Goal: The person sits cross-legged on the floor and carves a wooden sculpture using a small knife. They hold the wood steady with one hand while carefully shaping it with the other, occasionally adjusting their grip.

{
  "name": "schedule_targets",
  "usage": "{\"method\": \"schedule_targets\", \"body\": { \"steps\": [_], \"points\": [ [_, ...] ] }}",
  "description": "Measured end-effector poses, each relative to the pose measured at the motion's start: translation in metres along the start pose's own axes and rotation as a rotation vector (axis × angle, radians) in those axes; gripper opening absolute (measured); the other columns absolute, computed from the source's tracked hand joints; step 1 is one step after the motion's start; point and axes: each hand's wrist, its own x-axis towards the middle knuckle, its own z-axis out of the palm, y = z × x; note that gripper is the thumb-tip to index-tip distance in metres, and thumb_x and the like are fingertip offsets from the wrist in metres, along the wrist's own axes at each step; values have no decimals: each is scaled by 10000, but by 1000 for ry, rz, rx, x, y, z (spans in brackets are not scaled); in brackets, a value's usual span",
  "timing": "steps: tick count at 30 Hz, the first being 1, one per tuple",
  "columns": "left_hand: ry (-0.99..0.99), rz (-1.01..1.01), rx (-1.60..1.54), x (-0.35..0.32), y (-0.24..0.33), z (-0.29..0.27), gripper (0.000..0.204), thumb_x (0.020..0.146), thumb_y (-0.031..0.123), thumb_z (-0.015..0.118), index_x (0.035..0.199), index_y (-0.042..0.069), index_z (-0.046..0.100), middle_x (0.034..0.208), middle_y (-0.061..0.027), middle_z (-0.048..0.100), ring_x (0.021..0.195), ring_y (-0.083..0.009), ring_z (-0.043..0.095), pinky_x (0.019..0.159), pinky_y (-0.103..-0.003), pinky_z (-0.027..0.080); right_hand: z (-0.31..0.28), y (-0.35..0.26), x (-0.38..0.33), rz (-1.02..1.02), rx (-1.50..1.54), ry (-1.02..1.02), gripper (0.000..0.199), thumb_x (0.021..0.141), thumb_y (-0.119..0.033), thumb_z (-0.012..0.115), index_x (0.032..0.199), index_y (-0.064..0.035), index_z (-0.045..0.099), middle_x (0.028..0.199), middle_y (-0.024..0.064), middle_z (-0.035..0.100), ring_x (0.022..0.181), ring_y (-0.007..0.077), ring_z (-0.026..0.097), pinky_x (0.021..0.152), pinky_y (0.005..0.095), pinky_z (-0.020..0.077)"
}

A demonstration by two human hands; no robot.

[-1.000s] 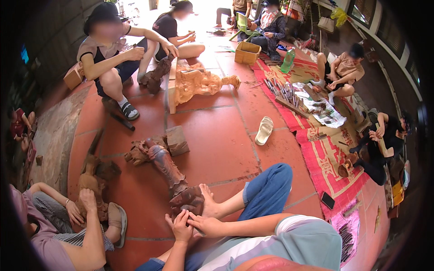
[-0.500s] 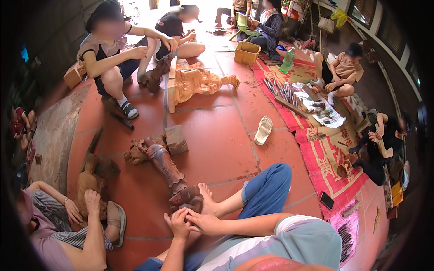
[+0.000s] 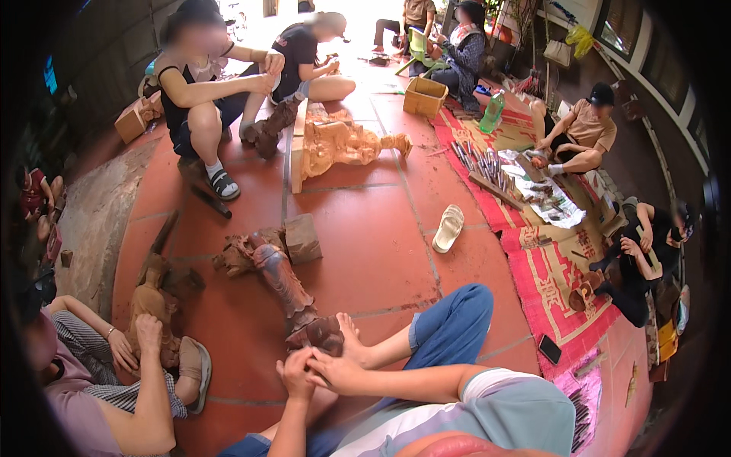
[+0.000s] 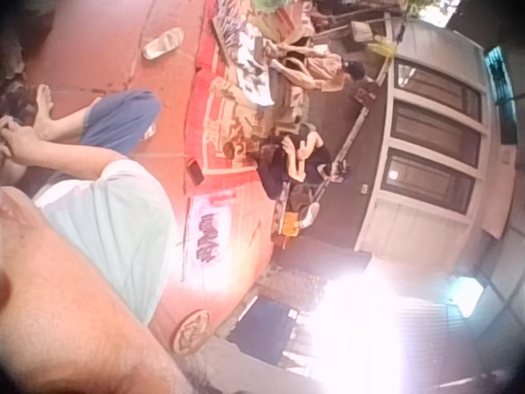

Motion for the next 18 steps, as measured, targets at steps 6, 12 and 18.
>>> {"method": "schedule_targets", "body": {
  "steps": [6, 12, 18],
  "points": [
    [91, 2, 83, -13, -6, 9, 221, 759, 244, 703, 952, 138, 723, 1035, -11, 689, 942, -185, 645, 1031, -571, 276, 19, 10, -9, -124, -52, 66, 542, 912, -368, 574, 1304, -22, 434, 1402, 273, 395, 1118, 373, 578, 811, 399, 549],
    [43, -1, -41, -5, -8, -5, 204, 782, 227, 686, 955, 123, 716, 1018, -54, 689, 934, -207, 645, 1018, -526, 315, 6, -6, 7, -76, -32, 16, 537, 905, -350, 586, 1295, -11, 443, 1390, 296, 392, 1152, 388, 553, 858, 404, 530],
    [81, -6, -127, 6, -8, 1, 233, 777, 238, 693, 973, 113, 705, 1070, -85, 676, 988, -260, 634, 964, -496, 381, 3, -3, 13, -51, -52, -29, 543, 889, -363, 600, 1268, 1, 463, 1390, 302, 389, 1173, 412, 520, 987, 436, 443]
  ]
}}
